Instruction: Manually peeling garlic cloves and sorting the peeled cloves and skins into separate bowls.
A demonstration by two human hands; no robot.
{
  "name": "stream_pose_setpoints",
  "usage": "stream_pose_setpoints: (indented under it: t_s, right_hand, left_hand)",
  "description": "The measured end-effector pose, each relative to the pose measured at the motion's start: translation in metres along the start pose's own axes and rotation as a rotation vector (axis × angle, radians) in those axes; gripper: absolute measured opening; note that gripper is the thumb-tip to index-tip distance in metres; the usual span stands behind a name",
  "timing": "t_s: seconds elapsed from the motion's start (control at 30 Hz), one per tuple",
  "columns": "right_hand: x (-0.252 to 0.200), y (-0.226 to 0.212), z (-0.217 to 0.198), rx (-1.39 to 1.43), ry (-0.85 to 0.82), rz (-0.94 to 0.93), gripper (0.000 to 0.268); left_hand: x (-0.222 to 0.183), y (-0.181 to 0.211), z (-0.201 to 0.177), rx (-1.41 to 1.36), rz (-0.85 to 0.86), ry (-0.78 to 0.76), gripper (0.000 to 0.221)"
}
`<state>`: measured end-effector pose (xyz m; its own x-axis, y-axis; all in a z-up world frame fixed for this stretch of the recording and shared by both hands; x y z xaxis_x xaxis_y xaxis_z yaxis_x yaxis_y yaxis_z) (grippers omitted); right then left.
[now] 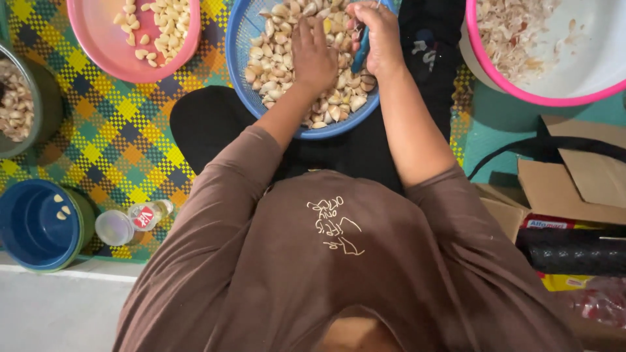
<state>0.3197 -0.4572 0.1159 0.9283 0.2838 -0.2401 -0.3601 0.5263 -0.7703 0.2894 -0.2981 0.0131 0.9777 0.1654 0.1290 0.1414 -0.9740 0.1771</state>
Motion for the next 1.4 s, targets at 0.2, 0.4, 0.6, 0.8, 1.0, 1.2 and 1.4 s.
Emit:
stream_pose_setpoints:
  t_s: [0.2, 0.4, 0.6, 0.8, 1.0, 1.2, 1.4]
  right_hand:
    - [-0.004, 0.003, -0.002, 0.009, -0.034, -0.017, 0.022]
    - [-0.006, 0.003, -0.002, -0.001, -0.038, -0.002, 0.024]
    - [-0.011, 0.003, -0.001, -0.065, -0.038, 0.002, 0.026]
    - [-0.01, 0.001, 0.005, -0.189, -0.048, -0.09, 0.011]
    - [-0.001, 0.008, -0.002, -0.266, -0.115, -0.149, 0.016]
    - [-0.003, 0.004, 0.008, -0.341, 0.006, -0.093, 0.009]
    - [0.002, 0.008, 0.006, -0.296, 0.067, -0.041, 0.009]
  left_hand:
    - [-0.034, 0.03, -0.037, 0.043, 0.189, -0.084, 0.062]
    - [-0.07, 0.042, -0.055, 0.037, 0.366, -0.365, 0.071]
    - [-0.102, 0.038, -0.101, -0.019, 0.506, -0.435, 0.067]
    - [-0.085, 0.015, -0.157, -0.303, 0.41, -0.711, 0.048]
    - [-0.024, -0.039, -0.173, -0.273, 0.183, -0.373, 0.028]
    - [0.019, -0.064, -0.151, -0.3, 0.145, 0.129, 0.026]
    - [0.043, -0.044, -0.105, -0.302, 0.206, 0.208, 0.025]
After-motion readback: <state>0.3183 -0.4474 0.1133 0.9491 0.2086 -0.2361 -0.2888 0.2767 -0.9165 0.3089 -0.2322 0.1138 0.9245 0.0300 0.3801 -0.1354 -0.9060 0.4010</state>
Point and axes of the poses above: each hand's wrist, its own x-axis towards the middle knuckle, its own z-axis out of the palm, y = z × x, the point moved 6 cm from there along x, towards the middle knuckle, and after that the axes turned 3 degrees about x, right-handed, at the moved point
